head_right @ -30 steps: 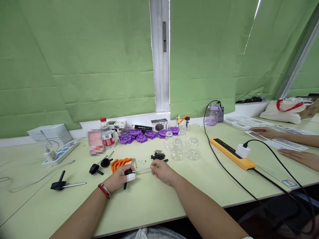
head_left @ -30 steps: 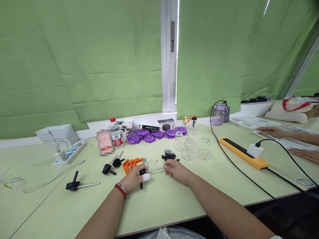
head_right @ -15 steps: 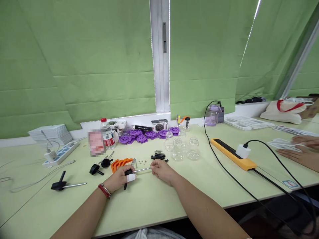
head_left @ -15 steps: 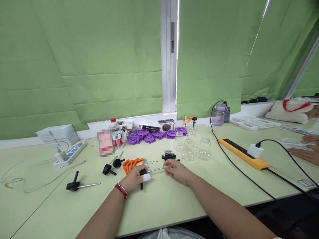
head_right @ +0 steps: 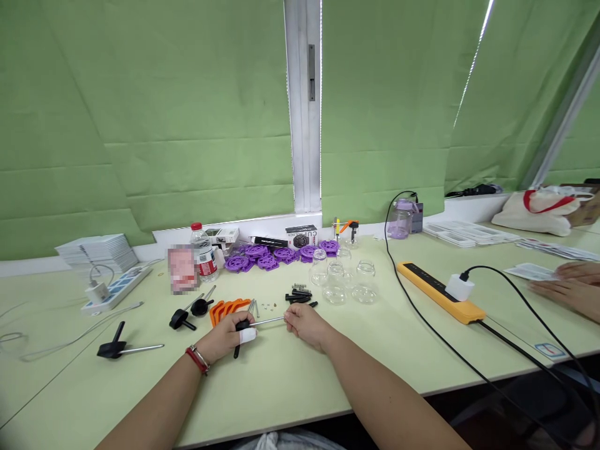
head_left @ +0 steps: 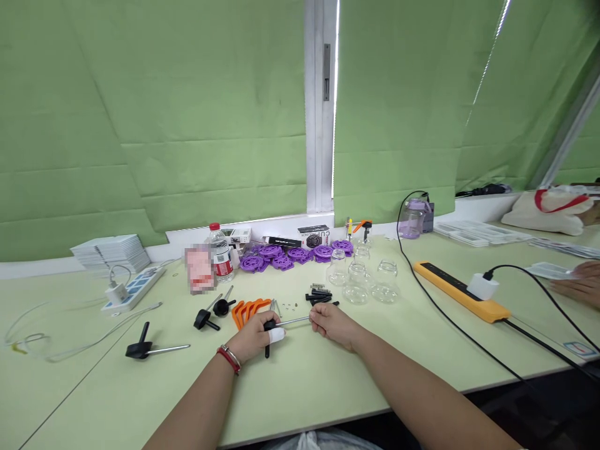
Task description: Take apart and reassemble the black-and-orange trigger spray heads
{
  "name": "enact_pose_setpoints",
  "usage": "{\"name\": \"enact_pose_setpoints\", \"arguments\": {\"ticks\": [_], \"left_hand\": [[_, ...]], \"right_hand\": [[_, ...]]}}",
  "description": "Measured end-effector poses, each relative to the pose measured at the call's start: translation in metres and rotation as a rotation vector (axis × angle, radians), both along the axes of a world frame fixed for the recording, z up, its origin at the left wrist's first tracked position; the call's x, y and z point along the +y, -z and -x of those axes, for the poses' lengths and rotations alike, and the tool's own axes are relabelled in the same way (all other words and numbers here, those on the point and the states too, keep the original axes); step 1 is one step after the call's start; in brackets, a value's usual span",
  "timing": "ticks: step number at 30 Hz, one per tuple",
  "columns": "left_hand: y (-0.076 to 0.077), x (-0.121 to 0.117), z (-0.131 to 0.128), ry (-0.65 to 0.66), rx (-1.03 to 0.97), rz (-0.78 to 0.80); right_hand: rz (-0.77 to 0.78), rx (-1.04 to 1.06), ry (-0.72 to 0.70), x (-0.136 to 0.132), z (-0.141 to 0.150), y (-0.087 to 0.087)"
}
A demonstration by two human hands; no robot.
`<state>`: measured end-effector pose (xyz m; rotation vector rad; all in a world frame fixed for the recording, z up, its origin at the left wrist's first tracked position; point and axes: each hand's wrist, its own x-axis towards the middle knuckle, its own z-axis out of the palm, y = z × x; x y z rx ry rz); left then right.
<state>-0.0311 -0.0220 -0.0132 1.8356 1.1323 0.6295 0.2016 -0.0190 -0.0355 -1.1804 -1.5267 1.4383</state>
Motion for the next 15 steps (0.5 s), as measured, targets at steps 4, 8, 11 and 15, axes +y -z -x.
{"name": "enact_pose_setpoints", "arguments": {"ticks": [4, 8, 11, 15], "left_hand": [[-0.0002, -0.0001, -0.0003, -0.005, -0.004, 0.001], [-0.0001, -0.0005, 0.0000, -0.001, -0.012, 0.007], [0.0014, 0.0002, 0.0009, -0.002, -0.017, -0.003], [0.0038, 0.0016, 0.0018, 0.001, -0.016, -0.005]], "right_hand": [[0.006, -0.006, 0.013, -0.0001, 0.0003, -0.0009], [0.016, 0.043, -0.001, -0.0010, -0.0021, -0.0010], [0.001, 0.065, -0.025, -0.0002, -0.0036, 0.0000], [0.004, 0.035, -0.010, 0.0014, -0.0024, 0.0012]]}}
